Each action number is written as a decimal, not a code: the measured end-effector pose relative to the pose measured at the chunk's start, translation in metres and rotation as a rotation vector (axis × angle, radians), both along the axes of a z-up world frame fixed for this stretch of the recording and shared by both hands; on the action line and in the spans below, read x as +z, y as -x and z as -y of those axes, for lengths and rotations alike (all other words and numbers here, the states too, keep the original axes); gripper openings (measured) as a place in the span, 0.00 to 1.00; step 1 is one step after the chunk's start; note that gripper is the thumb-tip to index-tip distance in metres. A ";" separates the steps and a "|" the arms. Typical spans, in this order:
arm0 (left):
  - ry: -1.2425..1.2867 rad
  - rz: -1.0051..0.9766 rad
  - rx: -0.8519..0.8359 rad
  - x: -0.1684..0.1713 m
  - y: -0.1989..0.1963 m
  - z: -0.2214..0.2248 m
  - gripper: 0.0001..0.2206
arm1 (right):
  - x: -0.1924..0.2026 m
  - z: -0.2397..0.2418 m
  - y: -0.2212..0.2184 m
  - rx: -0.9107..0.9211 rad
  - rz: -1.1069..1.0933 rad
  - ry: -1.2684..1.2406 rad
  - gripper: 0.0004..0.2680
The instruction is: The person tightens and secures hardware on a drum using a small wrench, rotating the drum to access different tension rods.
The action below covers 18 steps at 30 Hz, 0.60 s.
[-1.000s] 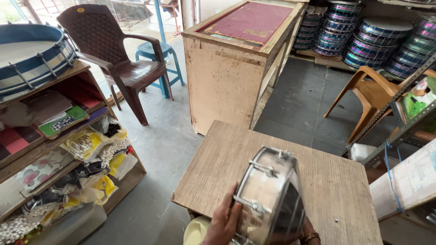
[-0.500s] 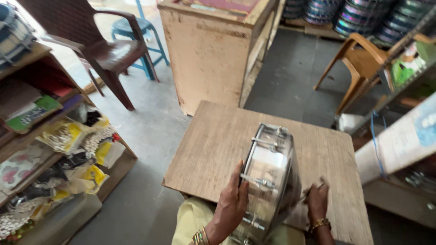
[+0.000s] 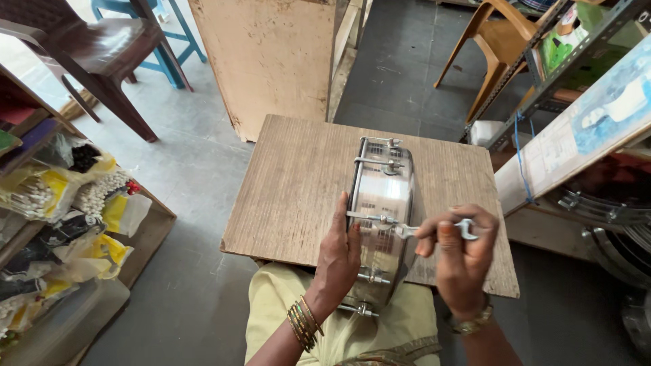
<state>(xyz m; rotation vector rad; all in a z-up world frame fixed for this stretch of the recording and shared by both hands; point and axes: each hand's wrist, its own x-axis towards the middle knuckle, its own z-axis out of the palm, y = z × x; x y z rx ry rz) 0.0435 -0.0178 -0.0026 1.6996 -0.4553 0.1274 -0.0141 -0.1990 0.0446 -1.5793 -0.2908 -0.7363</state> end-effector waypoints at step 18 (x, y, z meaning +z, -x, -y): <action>-0.015 0.048 0.031 -0.005 0.013 -0.004 0.28 | 0.039 -0.004 -0.073 -0.029 -0.690 -0.070 0.09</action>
